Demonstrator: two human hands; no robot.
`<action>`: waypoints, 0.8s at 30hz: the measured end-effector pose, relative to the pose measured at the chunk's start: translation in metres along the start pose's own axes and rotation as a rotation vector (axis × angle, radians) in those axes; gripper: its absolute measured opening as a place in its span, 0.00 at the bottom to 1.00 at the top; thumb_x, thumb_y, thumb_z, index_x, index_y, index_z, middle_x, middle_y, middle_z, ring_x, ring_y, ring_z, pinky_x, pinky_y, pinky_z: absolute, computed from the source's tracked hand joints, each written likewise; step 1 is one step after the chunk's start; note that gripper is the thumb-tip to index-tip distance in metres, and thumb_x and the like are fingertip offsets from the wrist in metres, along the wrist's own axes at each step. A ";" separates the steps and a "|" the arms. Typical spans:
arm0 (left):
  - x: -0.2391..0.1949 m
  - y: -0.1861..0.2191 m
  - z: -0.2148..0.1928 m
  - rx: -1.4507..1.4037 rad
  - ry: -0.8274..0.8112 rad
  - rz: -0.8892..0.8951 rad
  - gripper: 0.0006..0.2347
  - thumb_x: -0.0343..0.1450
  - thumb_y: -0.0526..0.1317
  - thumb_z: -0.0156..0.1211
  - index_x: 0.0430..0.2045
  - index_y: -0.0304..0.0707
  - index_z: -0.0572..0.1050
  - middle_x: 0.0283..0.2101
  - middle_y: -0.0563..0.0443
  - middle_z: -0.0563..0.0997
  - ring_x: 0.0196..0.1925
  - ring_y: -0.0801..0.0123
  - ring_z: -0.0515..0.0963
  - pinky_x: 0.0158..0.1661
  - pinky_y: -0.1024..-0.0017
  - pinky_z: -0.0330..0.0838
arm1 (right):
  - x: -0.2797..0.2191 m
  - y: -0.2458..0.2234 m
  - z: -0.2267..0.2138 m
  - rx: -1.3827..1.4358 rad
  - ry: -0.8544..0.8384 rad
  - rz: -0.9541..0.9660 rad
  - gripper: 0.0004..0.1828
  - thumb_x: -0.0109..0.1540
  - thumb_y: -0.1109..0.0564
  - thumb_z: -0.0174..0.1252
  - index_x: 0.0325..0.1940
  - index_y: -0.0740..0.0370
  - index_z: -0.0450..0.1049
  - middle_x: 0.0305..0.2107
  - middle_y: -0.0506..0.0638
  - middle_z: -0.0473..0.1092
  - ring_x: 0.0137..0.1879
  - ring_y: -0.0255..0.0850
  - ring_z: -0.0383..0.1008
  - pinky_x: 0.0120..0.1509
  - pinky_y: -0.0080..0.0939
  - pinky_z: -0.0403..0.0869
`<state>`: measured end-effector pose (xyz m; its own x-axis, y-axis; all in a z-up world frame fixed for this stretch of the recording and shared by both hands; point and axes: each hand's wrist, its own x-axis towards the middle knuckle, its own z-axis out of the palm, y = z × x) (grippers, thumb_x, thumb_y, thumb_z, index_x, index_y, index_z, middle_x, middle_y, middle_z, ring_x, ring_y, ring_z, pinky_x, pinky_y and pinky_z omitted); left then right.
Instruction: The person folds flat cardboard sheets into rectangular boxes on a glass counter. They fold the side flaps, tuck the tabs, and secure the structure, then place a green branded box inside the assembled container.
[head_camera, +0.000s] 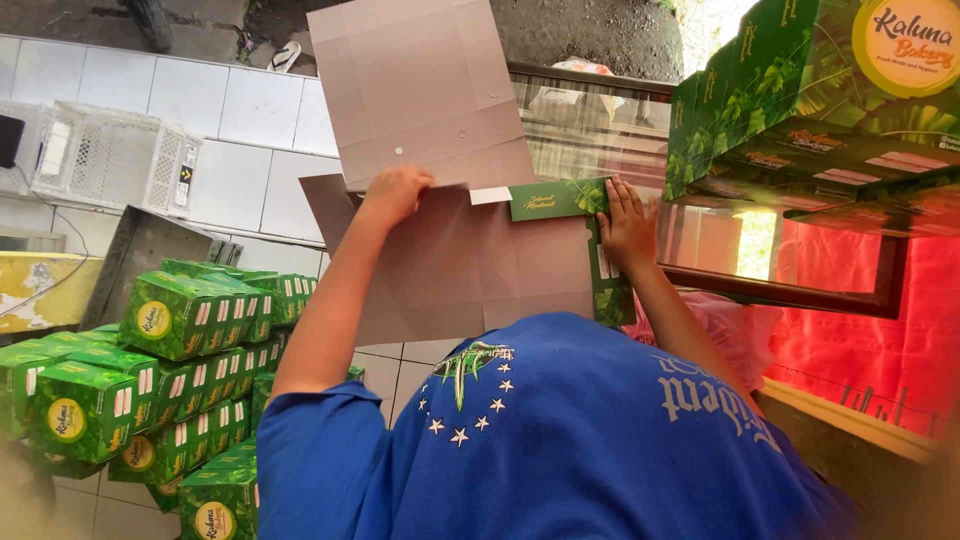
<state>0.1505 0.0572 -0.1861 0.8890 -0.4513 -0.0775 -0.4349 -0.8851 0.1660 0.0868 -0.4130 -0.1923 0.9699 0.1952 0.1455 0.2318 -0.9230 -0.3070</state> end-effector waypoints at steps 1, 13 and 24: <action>-0.012 0.009 0.007 -0.002 -0.003 0.002 0.06 0.72 0.36 0.66 0.38 0.53 0.83 0.59 0.65 0.79 0.62 0.67 0.74 0.65 0.60 0.68 | -0.001 0.000 0.000 0.000 -0.003 0.003 0.32 0.71 0.46 0.46 0.79 0.56 0.55 0.76 0.49 0.53 0.80 0.44 0.50 0.80 0.66 0.42; -0.035 0.121 0.037 -0.006 -0.026 -0.144 0.43 0.71 0.64 0.52 0.74 0.38 0.43 0.80 0.47 0.42 0.81 0.62 0.42 0.73 0.52 0.36 | -0.003 -0.001 -0.001 -0.027 0.013 -0.021 0.32 0.71 0.46 0.47 0.79 0.56 0.56 0.75 0.49 0.55 0.80 0.43 0.51 0.80 0.66 0.43; -0.098 0.040 0.019 -0.009 -0.045 -0.517 0.48 0.69 0.75 0.34 0.75 0.36 0.36 0.80 0.46 0.34 0.79 0.59 0.34 0.73 0.55 0.35 | -0.001 0.001 0.002 -0.010 0.017 -0.021 0.32 0.71 0.46 0.48 0.79 0.55 0.56 0.75 0.49 0.55 0.80 0.44 0.51 0.79 0.66 0.43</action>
<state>0.0429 0.0637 -0.1901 0.9802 0.0400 -0.1941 0.0609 -0.9928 0.1029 0.0859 -0.4136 -0.1946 0.9635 0.2088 0.1674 0.2510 -0.9220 -0.2946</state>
